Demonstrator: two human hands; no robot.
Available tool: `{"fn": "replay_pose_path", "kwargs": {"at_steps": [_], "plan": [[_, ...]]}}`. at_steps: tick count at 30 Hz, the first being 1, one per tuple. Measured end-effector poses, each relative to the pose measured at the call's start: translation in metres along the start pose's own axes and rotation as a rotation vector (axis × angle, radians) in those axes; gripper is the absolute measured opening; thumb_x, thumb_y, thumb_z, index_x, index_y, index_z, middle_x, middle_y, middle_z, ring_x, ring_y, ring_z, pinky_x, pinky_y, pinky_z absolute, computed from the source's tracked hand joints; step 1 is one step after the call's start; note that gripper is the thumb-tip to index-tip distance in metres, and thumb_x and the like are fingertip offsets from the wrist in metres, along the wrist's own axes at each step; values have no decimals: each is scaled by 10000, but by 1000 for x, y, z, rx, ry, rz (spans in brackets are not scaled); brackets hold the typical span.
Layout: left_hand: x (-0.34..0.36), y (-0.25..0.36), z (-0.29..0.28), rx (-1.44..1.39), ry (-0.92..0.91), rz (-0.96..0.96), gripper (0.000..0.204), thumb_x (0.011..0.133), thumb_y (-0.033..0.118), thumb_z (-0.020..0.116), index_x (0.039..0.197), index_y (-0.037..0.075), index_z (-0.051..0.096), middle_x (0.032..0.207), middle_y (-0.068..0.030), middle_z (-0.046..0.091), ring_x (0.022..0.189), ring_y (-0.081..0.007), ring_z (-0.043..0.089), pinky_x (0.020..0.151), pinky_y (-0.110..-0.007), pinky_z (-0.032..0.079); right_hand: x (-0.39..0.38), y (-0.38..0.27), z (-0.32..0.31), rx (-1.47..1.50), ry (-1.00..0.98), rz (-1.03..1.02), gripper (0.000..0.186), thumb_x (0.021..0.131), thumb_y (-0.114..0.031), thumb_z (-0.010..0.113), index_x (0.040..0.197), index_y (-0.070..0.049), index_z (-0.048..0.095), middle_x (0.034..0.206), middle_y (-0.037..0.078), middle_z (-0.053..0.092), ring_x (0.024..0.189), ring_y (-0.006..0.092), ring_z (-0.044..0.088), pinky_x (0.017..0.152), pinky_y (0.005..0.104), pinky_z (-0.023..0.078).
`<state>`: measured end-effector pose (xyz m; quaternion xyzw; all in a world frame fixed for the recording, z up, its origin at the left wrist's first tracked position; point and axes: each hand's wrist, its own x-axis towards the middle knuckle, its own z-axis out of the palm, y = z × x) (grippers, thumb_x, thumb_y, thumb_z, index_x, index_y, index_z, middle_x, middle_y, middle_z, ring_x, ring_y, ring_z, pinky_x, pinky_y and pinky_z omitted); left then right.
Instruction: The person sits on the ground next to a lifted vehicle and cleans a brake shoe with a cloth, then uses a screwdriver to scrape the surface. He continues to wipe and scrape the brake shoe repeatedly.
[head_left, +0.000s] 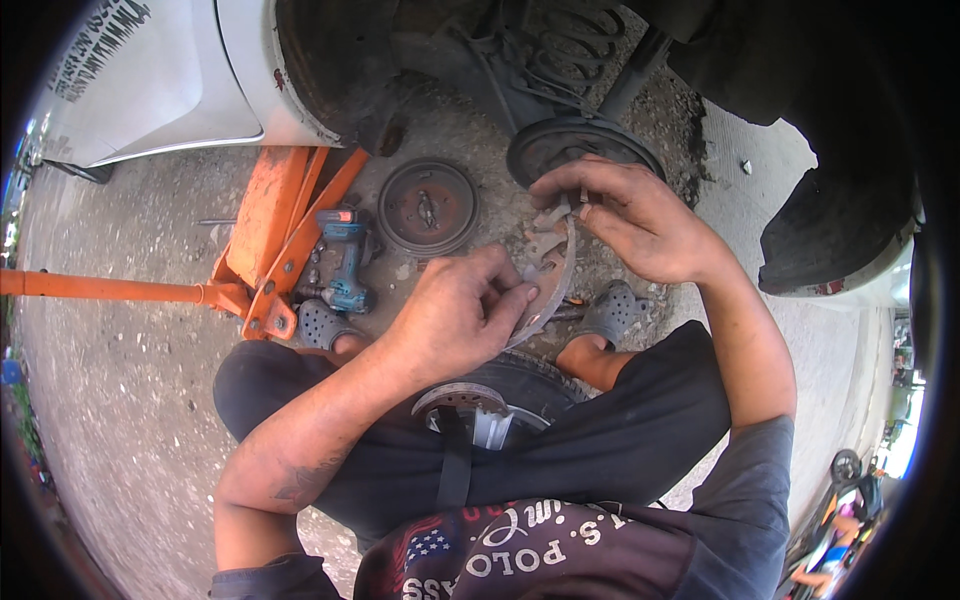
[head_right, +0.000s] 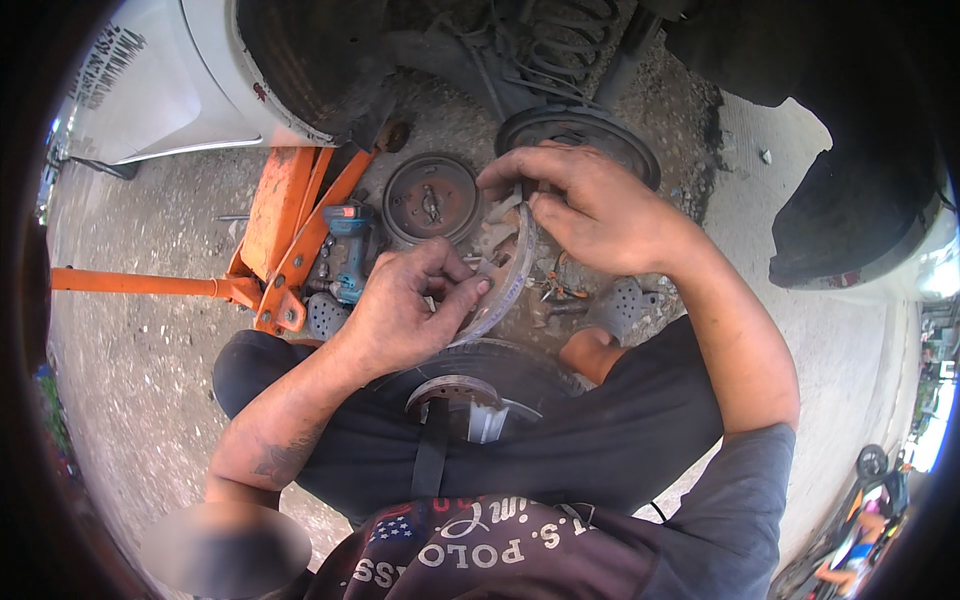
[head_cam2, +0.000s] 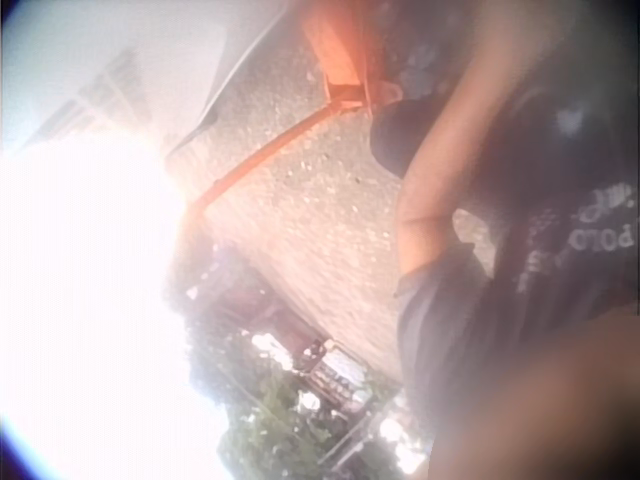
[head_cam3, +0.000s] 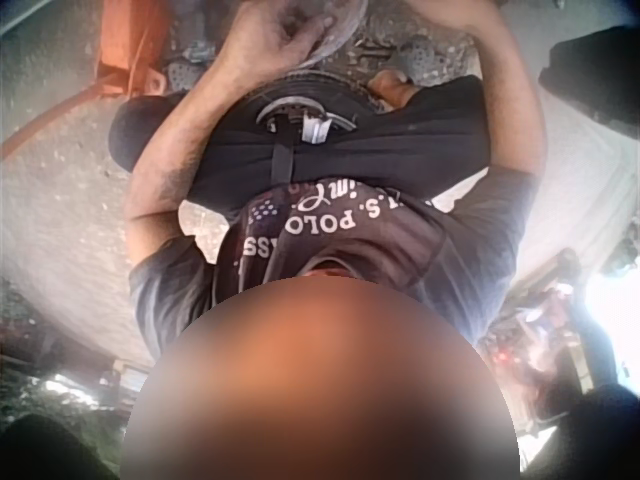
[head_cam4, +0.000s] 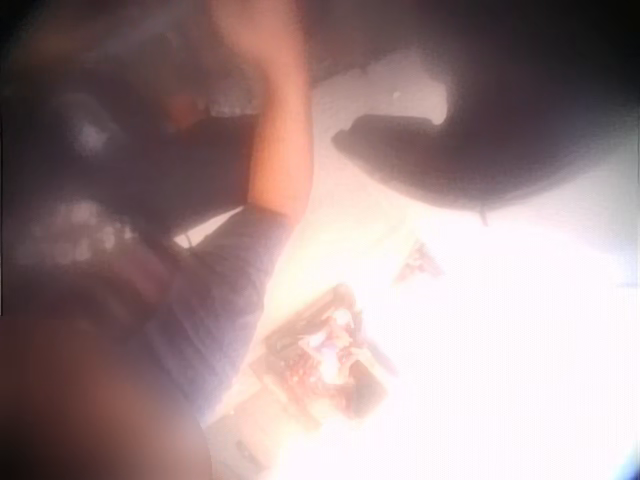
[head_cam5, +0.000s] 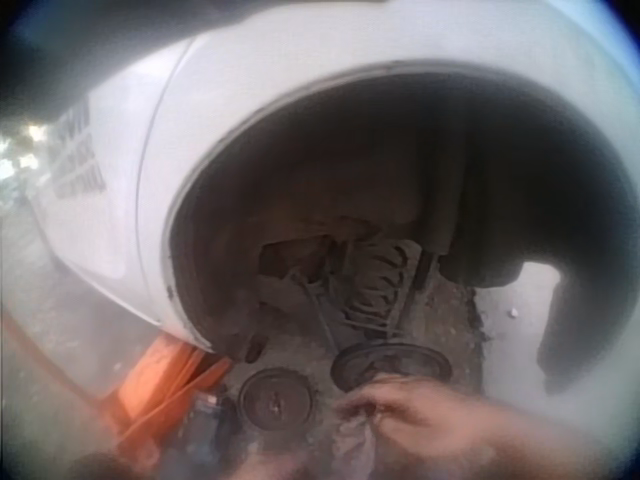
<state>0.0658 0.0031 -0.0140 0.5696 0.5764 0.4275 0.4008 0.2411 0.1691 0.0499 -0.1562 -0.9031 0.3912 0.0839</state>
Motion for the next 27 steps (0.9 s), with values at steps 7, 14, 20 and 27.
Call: {"fn": "replay_pose_path", "kwargs": {"at_steps": [7,14,20,27], "plan": [[-1,0,0,30,22,57,144,903,35,709,836,-33,601,698,-116,678,636,-136,693,538,-291,523,4,2,3,-105,10,-136,303,842,-57,636,1130,21,687,1120,166,679,1063,317,636,921,399,496],[-1,-4,5,106,95,246,165,894,49,718,818,2,580,591,-103,625,522,-178,654,467,-318,470,0,-3,7,-240,-18,-156,199,850,-95,690,1035,-31,727,1079,132,660,1067,324,607,928,424,498],[-1,-7,5,149,73,265,168,898,61,713,826,5,571,594,-99,626,518,-203,656,474,-328,480,0,-11,9,-374,-51,-145,199,840,-95,663,1024,-44,719,1016,135,600,1073,329,557,913,436,496],[-2,-3,5,146,61,238,180,892,84,713,813,10,568,577,-99,613,499,-206,643,468,-332,473,2,-9,11,-415,-104,-114,209,842,-118,659,1033,-45,703,1011,146,583,1078,343,543,931,452,483]]}}
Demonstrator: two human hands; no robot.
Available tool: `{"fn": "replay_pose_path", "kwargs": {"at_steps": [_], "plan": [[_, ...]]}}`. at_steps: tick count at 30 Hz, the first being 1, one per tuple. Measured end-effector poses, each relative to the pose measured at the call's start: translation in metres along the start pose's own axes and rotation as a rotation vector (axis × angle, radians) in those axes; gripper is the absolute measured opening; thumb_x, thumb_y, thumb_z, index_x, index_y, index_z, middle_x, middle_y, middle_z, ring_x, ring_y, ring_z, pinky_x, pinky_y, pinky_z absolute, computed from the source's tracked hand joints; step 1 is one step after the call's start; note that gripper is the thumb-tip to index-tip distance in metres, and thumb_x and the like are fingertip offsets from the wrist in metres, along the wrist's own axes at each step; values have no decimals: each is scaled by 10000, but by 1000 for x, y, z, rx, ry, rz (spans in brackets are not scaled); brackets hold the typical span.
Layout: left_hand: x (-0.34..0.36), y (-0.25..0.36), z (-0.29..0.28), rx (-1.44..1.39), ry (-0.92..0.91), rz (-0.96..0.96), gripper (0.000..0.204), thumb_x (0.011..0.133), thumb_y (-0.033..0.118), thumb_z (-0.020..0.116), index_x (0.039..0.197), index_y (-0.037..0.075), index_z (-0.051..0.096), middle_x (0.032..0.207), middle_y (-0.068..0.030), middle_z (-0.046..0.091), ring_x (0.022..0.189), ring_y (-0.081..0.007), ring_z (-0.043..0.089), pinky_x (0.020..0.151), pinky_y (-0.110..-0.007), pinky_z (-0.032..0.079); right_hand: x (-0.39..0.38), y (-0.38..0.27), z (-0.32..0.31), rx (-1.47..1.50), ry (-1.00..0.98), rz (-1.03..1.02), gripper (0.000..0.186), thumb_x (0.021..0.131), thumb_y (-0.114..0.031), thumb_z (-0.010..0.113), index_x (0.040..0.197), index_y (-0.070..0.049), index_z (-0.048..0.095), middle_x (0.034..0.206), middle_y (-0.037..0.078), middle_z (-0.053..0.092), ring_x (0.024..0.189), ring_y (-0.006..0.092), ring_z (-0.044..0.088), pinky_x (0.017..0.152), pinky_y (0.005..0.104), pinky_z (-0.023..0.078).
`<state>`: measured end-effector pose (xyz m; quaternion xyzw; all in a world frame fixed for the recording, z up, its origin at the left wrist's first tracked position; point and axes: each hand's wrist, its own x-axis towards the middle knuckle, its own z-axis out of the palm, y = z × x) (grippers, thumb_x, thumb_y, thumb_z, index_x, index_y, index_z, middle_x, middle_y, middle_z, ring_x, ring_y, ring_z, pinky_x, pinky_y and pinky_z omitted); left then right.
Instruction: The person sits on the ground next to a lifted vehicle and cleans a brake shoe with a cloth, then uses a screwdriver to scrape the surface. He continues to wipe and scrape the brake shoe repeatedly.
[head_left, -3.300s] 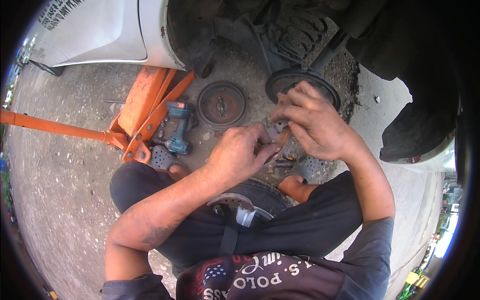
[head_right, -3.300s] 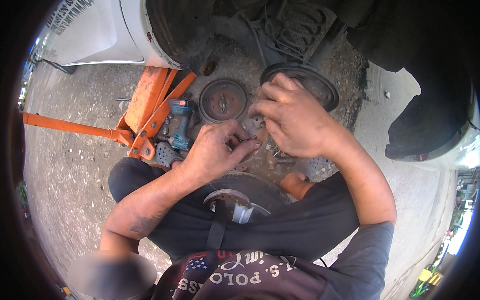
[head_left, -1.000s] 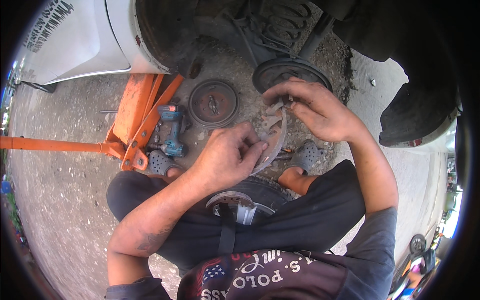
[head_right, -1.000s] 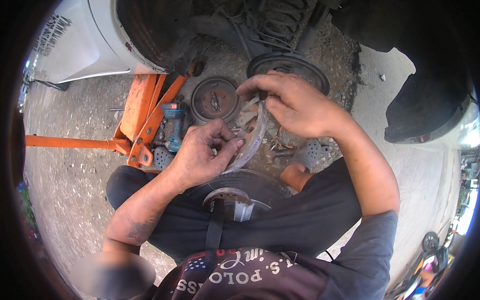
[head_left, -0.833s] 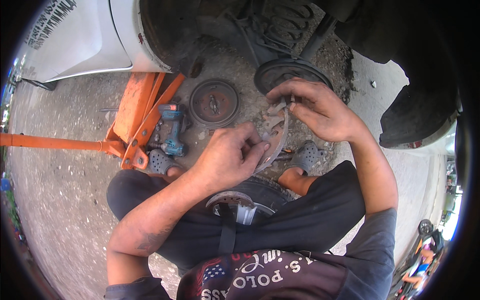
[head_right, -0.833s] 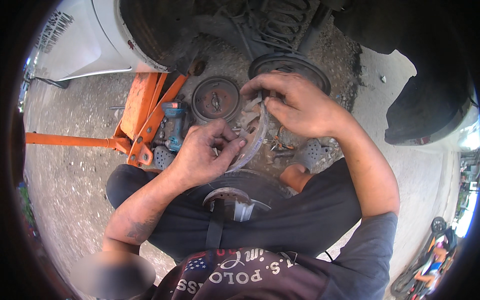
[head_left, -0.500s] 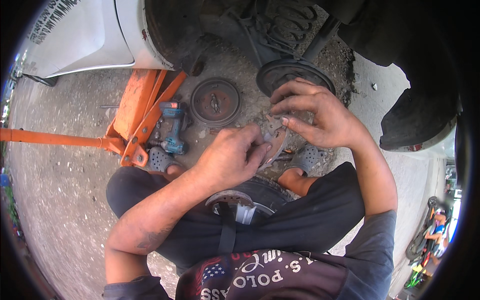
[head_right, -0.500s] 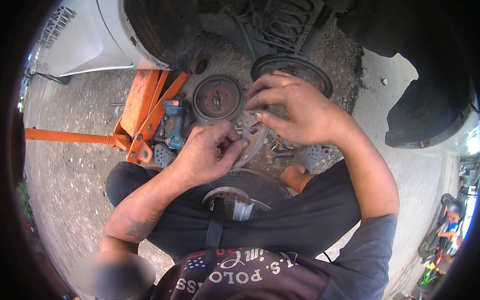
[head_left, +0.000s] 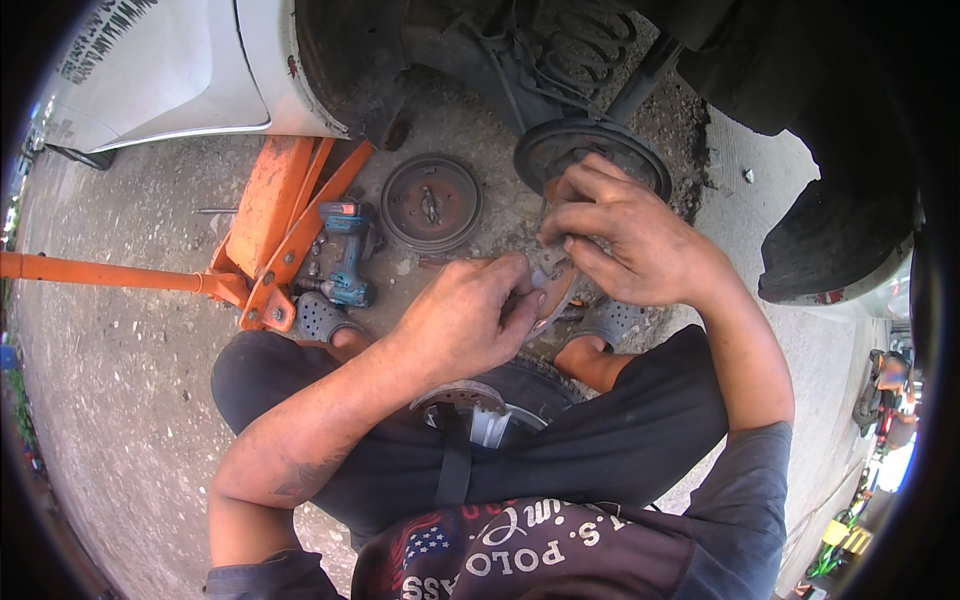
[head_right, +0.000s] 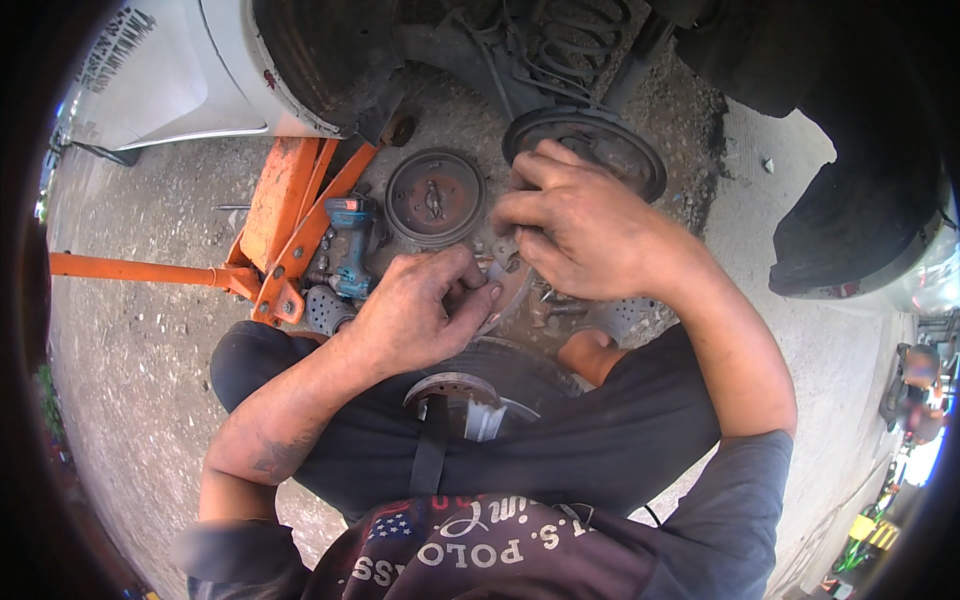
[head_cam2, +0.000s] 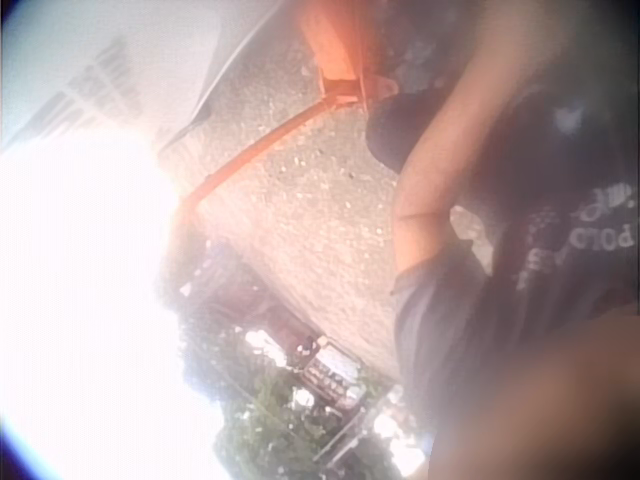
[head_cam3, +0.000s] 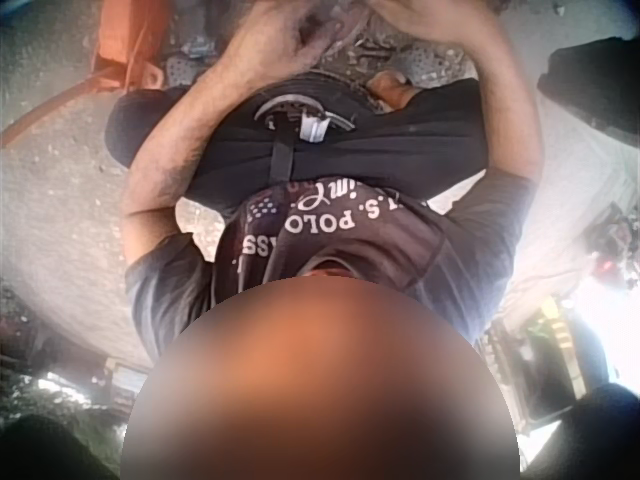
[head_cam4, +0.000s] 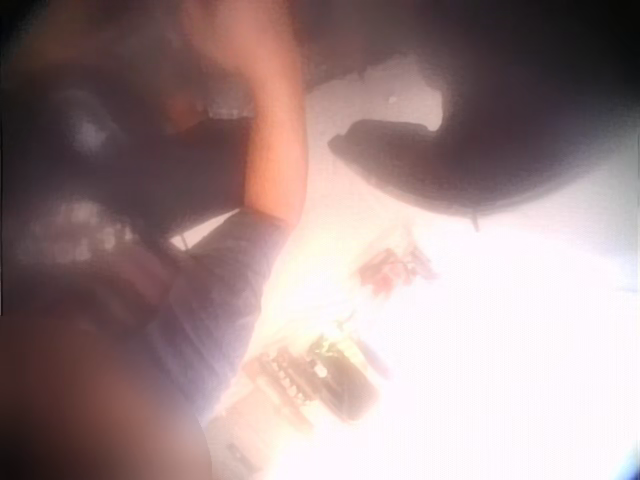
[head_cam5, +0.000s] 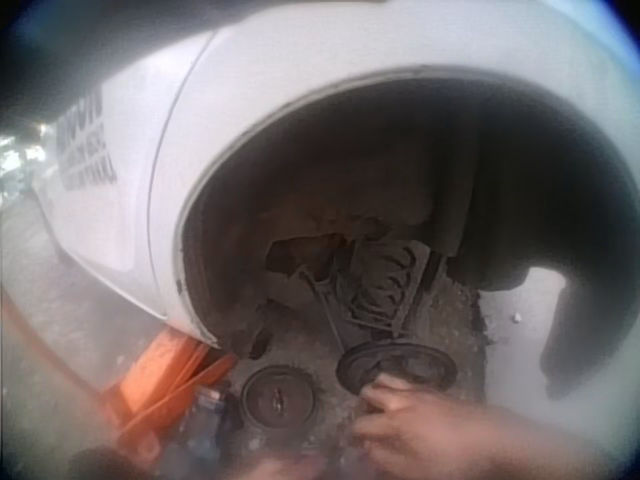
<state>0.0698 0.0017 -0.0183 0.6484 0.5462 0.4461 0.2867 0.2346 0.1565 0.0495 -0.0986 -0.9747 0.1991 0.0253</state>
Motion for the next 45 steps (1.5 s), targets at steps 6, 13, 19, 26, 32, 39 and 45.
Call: {"fn": "replay_pose_path", "kwargs": {"at_steps": [6,13,19,26,32,39,45], "plan": [[-1,0,-3,40,72,-22,172,884,63,701,789,19,564,543,-97,591,465,-214,623,459,-339,454,7,-2,11,240,276,172,301,860,-156,724,1136,-44,682,1082,130,620,1010,293,620,847,388,526],[-2,-3,-2,70,85,6,169,869,56,710,794,16,564,601,-115,604,523,-260,645,484,-366,473,4,4,4,166,196,192,393,853,-170,756,1204,-17,669,1114,119,665,927,274,672,793,370,555],[-4,-5,-1,125,76,13,162,868,56,707,808,14,563,657,-136,619,595,-292,672,529,-385,505,9,4,21,305,274,201,392,876,-141,721,1241,-10,658,1153,131,673,1026,264,677,853,357,553],[-4,-4,-2,140,44,16,161,870,62,702,815,13,560,687,-150,630,643,-332,679,565,-411,518,12,4,22,505,196,312,332,904,-131,658,1214,-14,667,1161,153,682,1096,289,664,969,383,511],[-4,-3,-3,164,30,18,157,869,65,699,816,13,561,705,-152,631,652,-337,678,570,-416,519,12,3,18,318,127,158,314,906,-113,653,1201,-6,672,1063,124,658,962,236,659,855,352,524],[-3,-2,-6,174,-10,22,150,870,78,700,831,13,571,717,-153,636,663,-341,681,585,-419,525,11,7,15,322,109,94,288,910,-112,667,1169,13,678,1041,138,649,896,242,652,822,360,523],[-2,-2,-9,173,-72,-31,156,897,110,681,850,6,575,729,-173,643,684,-371,680,598,-440,525,7,7,11,286,36,102,240,923,-117,652,1126,7,681,1020,146,629,932,265,639,822,386,519]]}}
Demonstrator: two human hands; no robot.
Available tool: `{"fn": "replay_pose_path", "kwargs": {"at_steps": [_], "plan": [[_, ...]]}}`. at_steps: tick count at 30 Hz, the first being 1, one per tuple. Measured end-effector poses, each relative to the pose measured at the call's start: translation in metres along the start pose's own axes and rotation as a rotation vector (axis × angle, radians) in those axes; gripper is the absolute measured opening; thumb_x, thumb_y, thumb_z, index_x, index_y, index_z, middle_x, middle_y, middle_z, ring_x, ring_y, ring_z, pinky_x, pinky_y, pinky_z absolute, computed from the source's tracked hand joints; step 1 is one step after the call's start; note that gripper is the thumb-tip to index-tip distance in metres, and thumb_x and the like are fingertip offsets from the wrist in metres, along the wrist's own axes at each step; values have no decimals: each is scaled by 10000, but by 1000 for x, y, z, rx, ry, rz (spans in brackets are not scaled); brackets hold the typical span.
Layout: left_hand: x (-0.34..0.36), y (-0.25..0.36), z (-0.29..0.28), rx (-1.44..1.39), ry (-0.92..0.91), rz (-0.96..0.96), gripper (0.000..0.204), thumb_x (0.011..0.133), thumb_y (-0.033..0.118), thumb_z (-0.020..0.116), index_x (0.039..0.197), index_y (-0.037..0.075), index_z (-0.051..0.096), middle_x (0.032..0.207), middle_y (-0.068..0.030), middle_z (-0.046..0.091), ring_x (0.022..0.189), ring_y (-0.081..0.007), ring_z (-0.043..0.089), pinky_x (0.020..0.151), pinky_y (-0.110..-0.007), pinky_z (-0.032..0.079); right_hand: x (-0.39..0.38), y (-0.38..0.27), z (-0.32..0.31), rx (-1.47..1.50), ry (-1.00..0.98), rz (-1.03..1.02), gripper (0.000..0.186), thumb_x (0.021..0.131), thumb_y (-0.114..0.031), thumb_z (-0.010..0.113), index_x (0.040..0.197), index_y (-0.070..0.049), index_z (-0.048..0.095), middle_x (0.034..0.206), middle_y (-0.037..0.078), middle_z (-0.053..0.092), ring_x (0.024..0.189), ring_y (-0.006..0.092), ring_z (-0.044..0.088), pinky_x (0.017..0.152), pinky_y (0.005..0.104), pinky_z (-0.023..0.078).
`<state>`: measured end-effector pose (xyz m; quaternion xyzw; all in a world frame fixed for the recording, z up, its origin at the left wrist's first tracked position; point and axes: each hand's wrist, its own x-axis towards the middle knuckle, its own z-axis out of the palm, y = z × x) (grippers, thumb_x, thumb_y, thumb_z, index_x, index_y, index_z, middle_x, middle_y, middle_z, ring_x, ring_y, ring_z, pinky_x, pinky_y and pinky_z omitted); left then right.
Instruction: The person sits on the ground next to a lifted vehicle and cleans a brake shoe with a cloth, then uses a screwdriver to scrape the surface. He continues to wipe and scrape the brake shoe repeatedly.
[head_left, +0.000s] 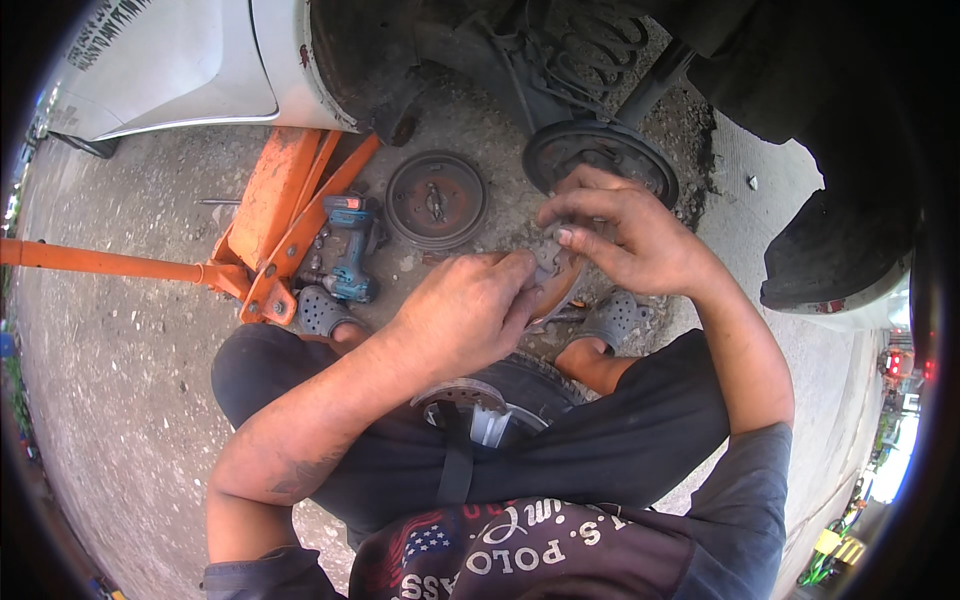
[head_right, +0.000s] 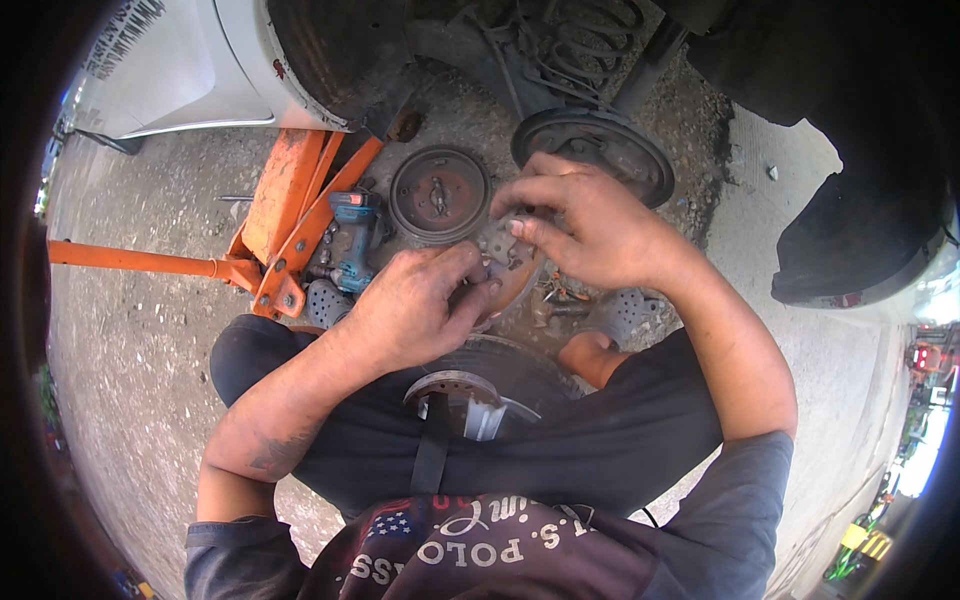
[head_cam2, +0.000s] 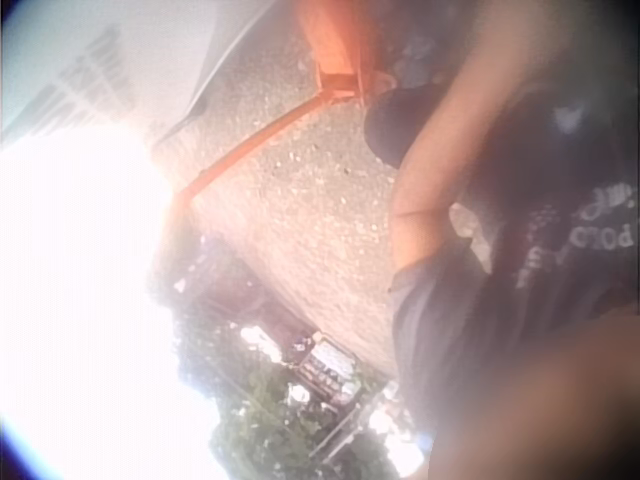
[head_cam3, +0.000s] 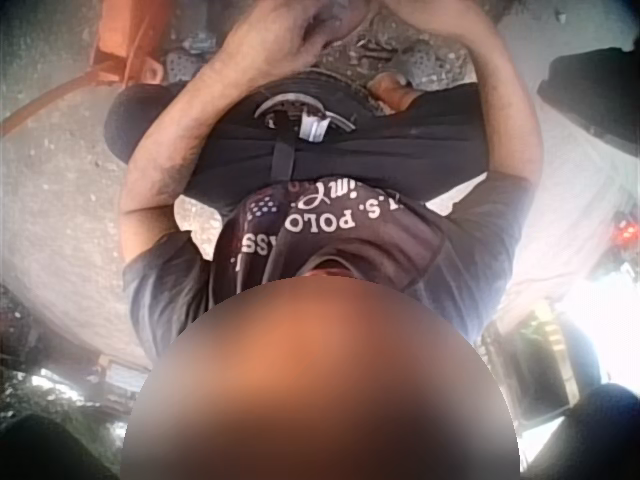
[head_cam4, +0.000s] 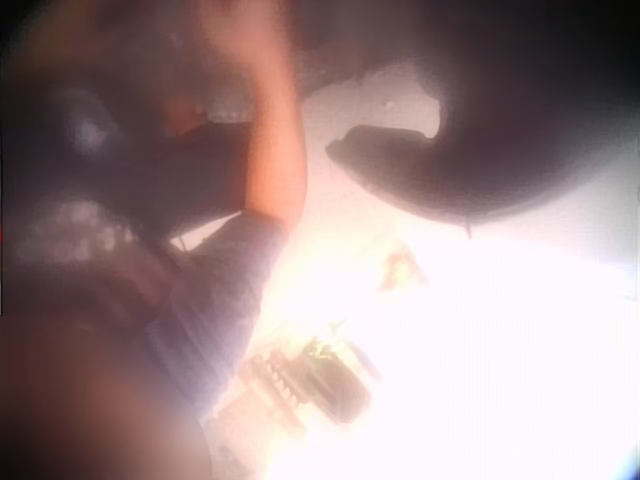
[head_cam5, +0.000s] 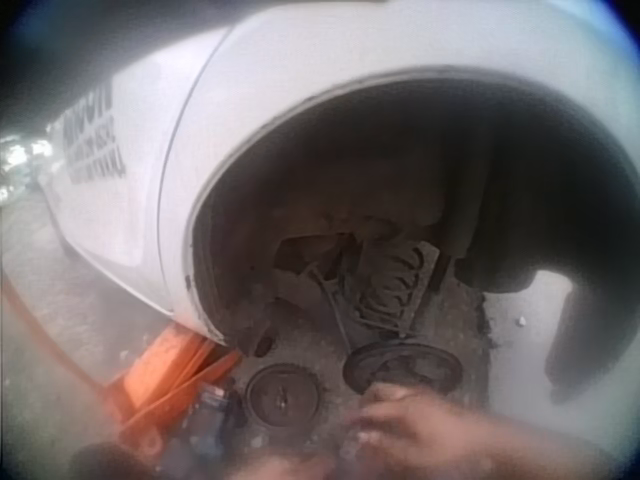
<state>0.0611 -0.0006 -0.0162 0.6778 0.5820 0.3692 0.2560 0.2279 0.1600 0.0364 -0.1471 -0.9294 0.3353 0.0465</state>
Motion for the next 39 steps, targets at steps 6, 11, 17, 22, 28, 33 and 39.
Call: {"fn": "replay_pose_path", "kwargs": {"at_steps": [6,11,17,22,28,33,39], "plan": [[0,5,-1,18,-82,-68,162,932,123,647,912,-4,549,730,-205,639,705,-415,673,610,-471,518,-3,-1,1,-92,-55,11,203,950,-157,628,1125,-64,672,996,138,598,985,332,624,847,439,502],[0,5,0,-7,-133,-113,168,950,130,628,937,-12,537,740,-216,643,724,-429,671,631,-487,515,-3,1,4,-153,-136,34,218,949,-99,584,1149,-13,588,1087,167,562,1060,367,568,892,443,471],[0,-6,1,-11,-96,42,160,930,134,655,944,-4,576,803,-192,657,777,-395,674,664,-458,527,-6,-8,8,-119,-138,68,205,946,-102,580,1126,-5,576,1071,183,559,1056,382,569,905,460,458],[-1,-8,1,-80,-83,-36,135,899,109,678,944,3,608,841,-172,650,803,-371,670,678,-440,530,-4,-11,8,-158,-115,43,242,979,-167,569,1155,-1,564,1089,205,588,1090,402,588,899,483,488],[2,-5,-1,81,27,96,135,886,84,687,947,-2,602,841,-159,646,767,-355,677,663,-429,541,-2,-10,16,-112,95,90,194,980,-129,543,1102,21,547,950,226,619,967,432,617,834,476,478],[6,-6,-6,-88,55,-79,120,914,56,679,928,-17,585,837,-149,666,773,-286,706,685,-376,553,-1,-13,13,-83,226,225,228,1025,-169,493,1135,30,512,885,255,659,888,471,647,783,524,486],[14,-11,-26,-241,118,-383,123,944,57,679,919,-12,580,832,-87,682,851,-157,701,711,-310,553,2,-14,11,-71,332,149,232,1037,-172,480,1152,28,503,813,253,646,856,462,653,749,509,479]]}}
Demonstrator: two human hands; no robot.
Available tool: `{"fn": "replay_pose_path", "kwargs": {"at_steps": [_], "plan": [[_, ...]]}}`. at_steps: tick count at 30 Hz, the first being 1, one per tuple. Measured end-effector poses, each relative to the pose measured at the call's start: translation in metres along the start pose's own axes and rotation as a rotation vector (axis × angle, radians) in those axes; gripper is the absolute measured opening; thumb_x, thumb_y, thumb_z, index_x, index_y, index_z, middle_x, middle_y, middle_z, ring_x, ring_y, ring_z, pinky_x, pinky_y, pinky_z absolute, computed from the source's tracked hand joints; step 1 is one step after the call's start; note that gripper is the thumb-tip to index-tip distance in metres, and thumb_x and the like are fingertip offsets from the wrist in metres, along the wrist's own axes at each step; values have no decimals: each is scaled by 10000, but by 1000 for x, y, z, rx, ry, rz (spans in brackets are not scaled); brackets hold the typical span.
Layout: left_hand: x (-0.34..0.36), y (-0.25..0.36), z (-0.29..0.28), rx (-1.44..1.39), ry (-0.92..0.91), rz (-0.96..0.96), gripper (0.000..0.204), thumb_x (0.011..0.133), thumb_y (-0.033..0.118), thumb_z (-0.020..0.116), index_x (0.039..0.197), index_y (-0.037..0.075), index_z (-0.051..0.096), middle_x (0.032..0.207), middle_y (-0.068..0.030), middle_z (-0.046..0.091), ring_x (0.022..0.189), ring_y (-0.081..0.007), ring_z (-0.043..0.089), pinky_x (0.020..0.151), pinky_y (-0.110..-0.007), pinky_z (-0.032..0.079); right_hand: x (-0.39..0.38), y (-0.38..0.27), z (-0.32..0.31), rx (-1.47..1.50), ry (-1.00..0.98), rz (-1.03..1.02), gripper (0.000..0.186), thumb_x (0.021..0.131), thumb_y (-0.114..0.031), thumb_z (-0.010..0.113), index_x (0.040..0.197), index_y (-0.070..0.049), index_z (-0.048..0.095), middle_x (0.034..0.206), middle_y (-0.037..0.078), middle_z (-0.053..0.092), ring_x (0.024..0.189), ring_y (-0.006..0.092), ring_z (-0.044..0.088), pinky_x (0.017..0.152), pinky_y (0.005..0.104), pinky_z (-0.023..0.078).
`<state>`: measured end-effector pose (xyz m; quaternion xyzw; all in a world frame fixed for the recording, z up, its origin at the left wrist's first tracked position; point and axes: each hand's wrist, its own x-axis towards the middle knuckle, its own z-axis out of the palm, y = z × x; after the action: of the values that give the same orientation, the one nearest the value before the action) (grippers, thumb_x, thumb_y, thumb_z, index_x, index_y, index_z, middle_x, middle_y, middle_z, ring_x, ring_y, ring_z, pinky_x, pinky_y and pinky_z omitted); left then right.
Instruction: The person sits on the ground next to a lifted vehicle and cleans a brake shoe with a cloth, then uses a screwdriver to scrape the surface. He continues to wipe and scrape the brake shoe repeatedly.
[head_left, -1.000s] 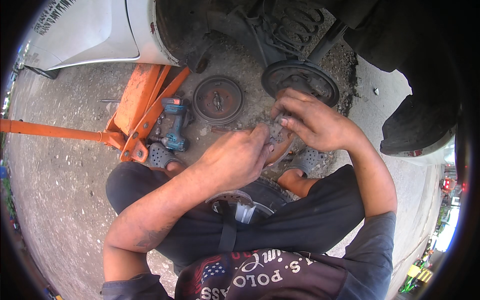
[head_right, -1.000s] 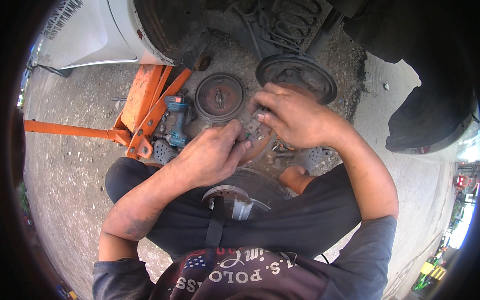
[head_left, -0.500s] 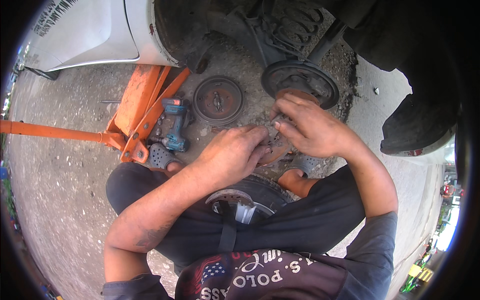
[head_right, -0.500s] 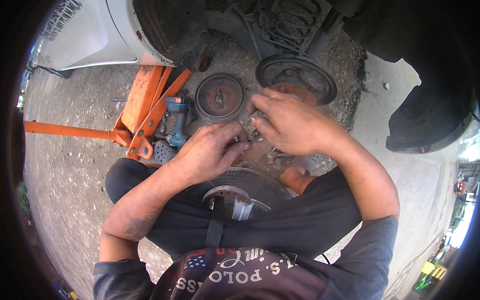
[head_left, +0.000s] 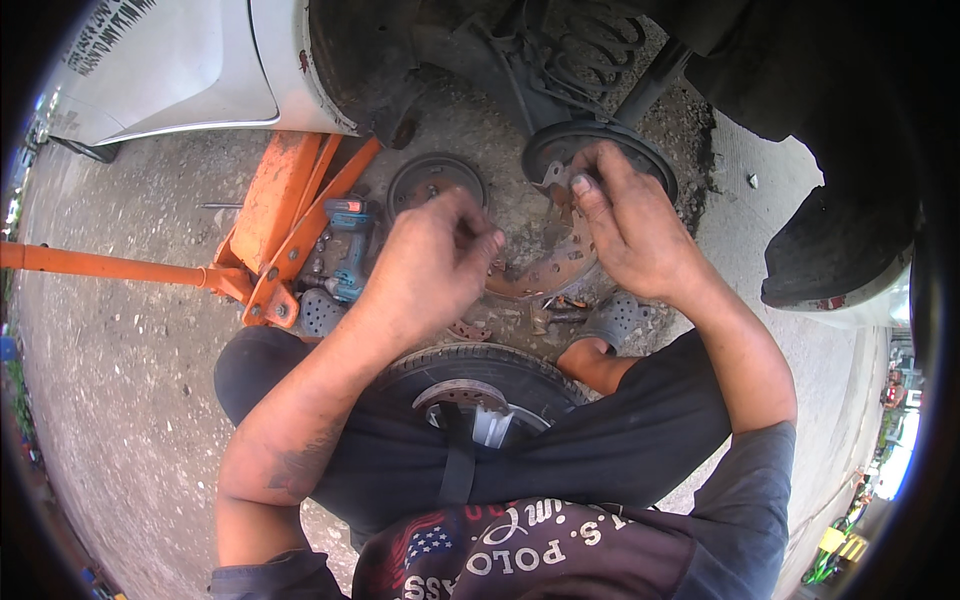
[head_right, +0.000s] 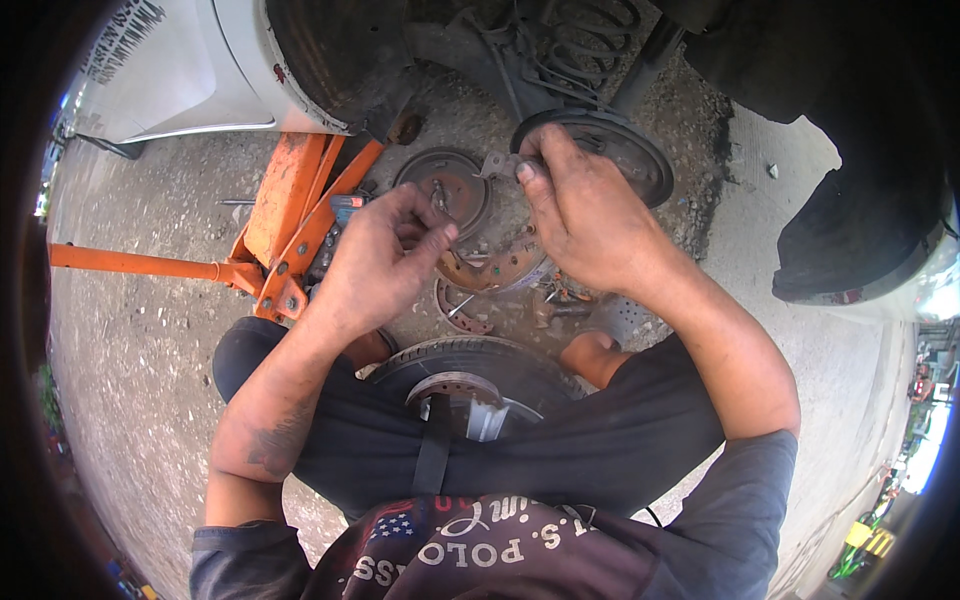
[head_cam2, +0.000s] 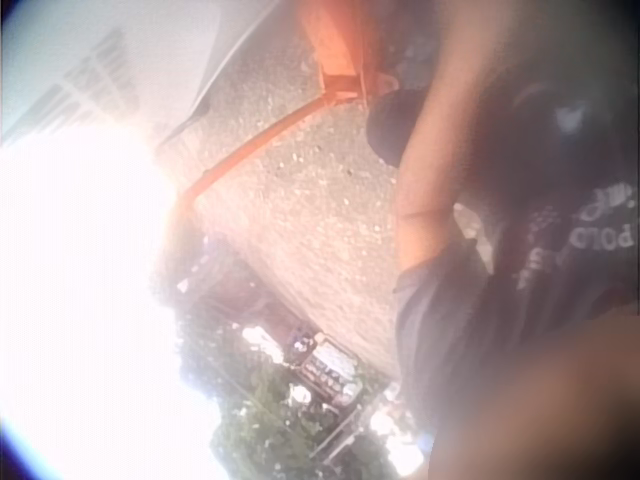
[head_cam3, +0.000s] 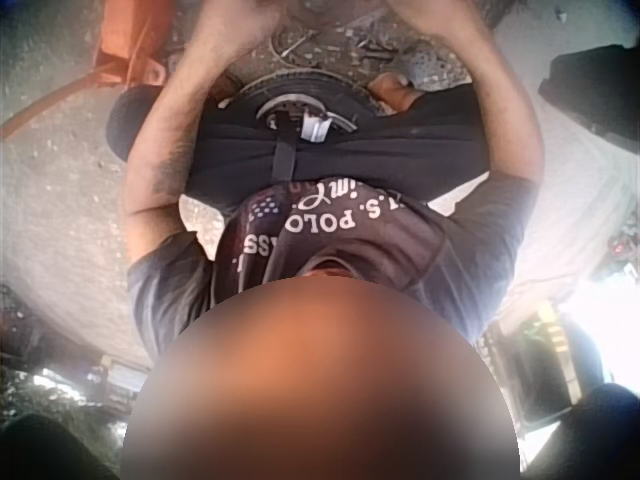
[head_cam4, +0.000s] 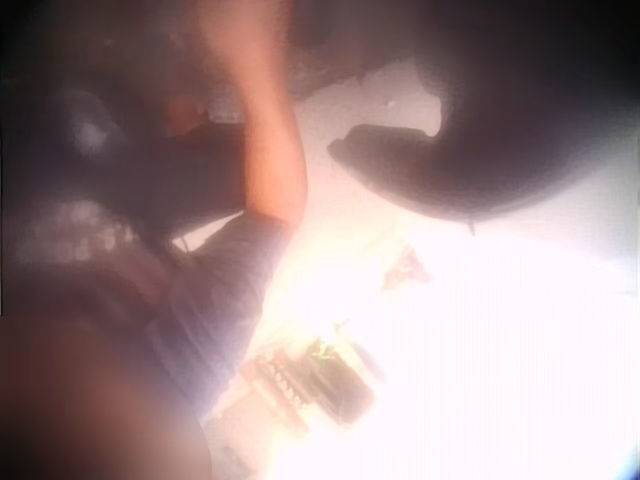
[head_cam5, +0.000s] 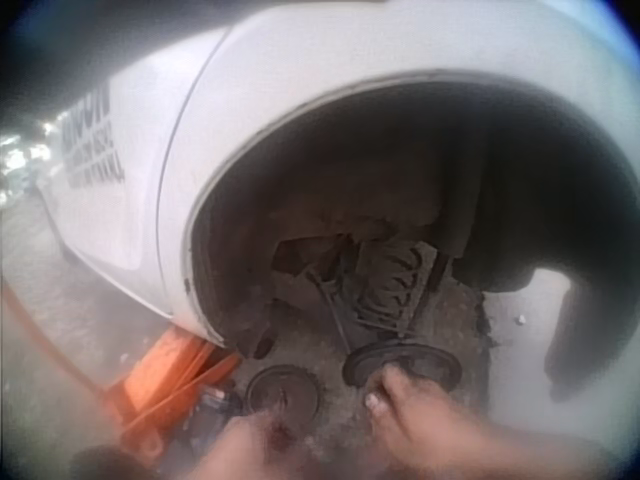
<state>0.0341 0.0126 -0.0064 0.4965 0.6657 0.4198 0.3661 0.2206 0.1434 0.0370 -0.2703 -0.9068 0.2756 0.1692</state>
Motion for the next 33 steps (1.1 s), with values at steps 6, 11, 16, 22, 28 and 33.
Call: {"fn": "replay_pose_path", "kwargs": {"at_steps": [6,11,16,22,28,33], "plan": [[4,1,-7,-210,12,-197,161,1022,112,577,1047,-45,553,885,-115,663,757,-137,681,708,-275,554,3,5,-4,30,66,43,224,1039,-172,490,1151,21,505,773,212,644,820,409,675,737,471,488],[8,-4,-10,-63,65,-151,265,1030,168,516,1095,-85,561,889,-261,684,828,-341,721,741,-427,543,-1,1,-14,33,33,-113,205,1036,-170,503,1134,10,505,773,180,644,766,379,669,720,431,493],[1,-6,-1,242,38,123,291,1012,193,529,1084,-87,568,902,-314,661,884,-508,650,798,-537,512,-5,-6,-9,69,-11,-175,191,1022,-153,522,1139,-2,507,779,168,638,758,380,663,709,432,495],[0,-7,8,241,83,90,258,1003,181,519,1032,-61,604,893,-309,671,909,-489,651,809,-553,501,-10,-16,-9,17,-87,-281,224,978,-120,571,1158,-4,507,961,203,633,857,395,665,716,462,515],[-11,-2,9,377,-275,49,261,948,140,584,1136,-24,662,938,-277,693,958,-462,656,835,-500,524,-17,-21,-1,-39,-128,-310,225,961,-103,582,1154,-18,506,1000,201,625,884,417,655,737,491,530],[-1,-21,2,618,-404,37,232,929,196,617,1039,14,711,902,-246,703,932,-438,672,830,-510,528,-9,-5,6,-243,-144,-284,195,960,-122,589,1104,-22,503,977,206,626,862,427,650,713,490,528]]}}
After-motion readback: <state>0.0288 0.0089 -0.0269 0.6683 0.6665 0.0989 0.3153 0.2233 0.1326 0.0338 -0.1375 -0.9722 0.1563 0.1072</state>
